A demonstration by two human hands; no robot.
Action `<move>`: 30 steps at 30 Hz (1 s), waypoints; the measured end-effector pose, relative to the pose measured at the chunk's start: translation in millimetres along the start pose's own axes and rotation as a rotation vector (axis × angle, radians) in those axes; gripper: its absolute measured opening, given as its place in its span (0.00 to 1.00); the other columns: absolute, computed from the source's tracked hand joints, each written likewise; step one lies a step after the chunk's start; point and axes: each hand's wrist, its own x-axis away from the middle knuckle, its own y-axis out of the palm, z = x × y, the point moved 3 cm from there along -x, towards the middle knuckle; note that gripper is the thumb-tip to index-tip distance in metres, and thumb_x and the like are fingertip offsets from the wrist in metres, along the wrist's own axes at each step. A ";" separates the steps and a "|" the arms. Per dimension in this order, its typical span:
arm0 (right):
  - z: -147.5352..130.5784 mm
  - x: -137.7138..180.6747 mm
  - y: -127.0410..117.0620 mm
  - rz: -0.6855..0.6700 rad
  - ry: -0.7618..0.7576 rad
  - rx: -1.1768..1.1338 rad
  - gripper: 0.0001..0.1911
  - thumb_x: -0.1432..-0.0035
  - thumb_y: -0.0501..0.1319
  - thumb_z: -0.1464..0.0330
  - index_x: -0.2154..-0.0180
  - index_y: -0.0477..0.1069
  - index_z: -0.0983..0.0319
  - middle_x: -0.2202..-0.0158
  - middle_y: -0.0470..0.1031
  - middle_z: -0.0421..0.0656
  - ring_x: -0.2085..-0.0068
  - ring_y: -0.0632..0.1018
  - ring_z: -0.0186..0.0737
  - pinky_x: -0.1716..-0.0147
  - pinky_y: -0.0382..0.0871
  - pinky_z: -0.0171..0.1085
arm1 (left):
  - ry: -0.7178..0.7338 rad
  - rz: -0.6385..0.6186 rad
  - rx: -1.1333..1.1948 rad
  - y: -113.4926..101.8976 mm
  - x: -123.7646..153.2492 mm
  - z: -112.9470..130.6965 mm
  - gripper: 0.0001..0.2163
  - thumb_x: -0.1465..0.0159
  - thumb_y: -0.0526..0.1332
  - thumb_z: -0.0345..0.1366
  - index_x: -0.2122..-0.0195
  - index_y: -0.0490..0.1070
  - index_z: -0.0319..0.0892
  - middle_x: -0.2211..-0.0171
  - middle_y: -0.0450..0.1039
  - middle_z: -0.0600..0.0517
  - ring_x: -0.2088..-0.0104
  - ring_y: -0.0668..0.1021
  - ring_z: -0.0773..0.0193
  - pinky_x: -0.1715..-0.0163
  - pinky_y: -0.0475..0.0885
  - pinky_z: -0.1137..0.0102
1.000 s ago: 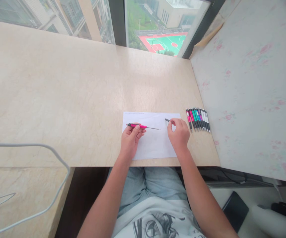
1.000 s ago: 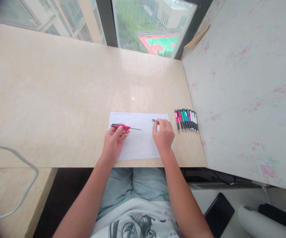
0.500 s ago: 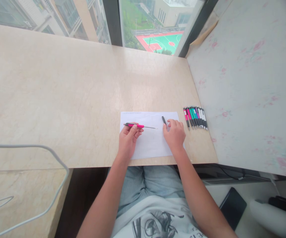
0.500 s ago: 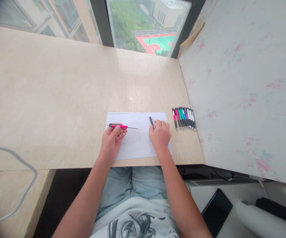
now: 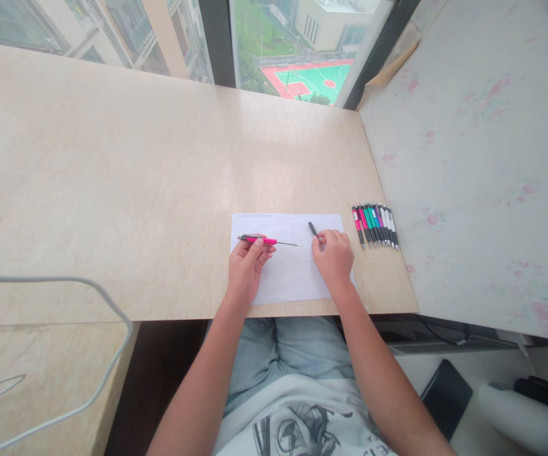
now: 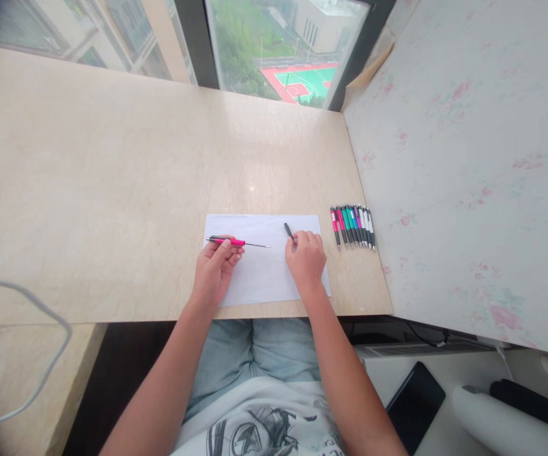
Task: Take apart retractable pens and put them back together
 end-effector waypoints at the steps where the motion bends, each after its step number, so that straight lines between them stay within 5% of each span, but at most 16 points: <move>1: 0.3 -1.1 0.0 0.010 0.002 -0.001 0.06 0.39 0.57 0.67 0.65 0.71 0.59 0.67 0.75 0.46 0.61 0.70 0.47 0.65 0.62 0.42 | 0.000 -0.001 -0.001 -0.1 -0.2 -0.2 0.11 0.41 0.70 0.41 0.63 0.74 0.40 0.65 0.80 0.48 0.67 0.80 0.67 0.64 0.73 0.71; 10: -4.2 -3.8 -6.4 0.016 -0.002 -0.036 0.09 0.39 0.57 0.65 0.59 0.73 0.61 0.64 0.74 0.49 0.58 0.72 0.49 0.60 0.66 0.44 | 0.007 -0.002 -0.001 2.5 1.6 1.6 0.10 0.41 0.70 0.40 0.63 0.75 0.40 0.66 0.80 0.48 0.67 0.80 0.67 0.65 0.73 0.71; 15: -26.6 3.7 -25.5 -0.077 -0.183 -0.397 0.14 0.32 0.51 0.63 0.55 0.73 0.60 0.62 0.76 0.46 0.62 0.74 0.41 0.61 0.70 0.40 | 0.029 -0.015 -0.041 5.4 2.1 1.4 0.10 0.41 0.69 0.40 0.64 0.75 0.40 0.66 0.80 0.48 0.68 0.80 0.67 0.64 0.74 0.71; 19: -39.4 8.7 -24.8 -0.233 -0.257 -0.552 0.13 0.33 0.54 0.61 0.62 0.75 0.58 0.66 0.78 0.43 0.66 0.75 0.38 0.66 0.69 0.37 | 0.021 -0.046 -0.058 5.9 3.1 0.8 0.11 0.39 0.68 0.42 0.62 0.71 0.41 0.64 0.81 0.48 0.67 0.82 0.65 0.65 0.76 0.71; 30: -35.1 9.7 -12.5 -0.226 -0.223 -0.592 0.10 0.35 0.58 0.63 0.67 0.75 0.59 0.69 0.77 0.42 0.71 0.72 0.36 0.70 0.67 0.36 | 0.022 -0.112 -0.057 4.9 1.8 -3.1 0.12 0.34 0.63 0.44 0.57 0.63 0.43 0.63 0.82 0.47 0.63 0.84 0.62 0.55 0.78 0.65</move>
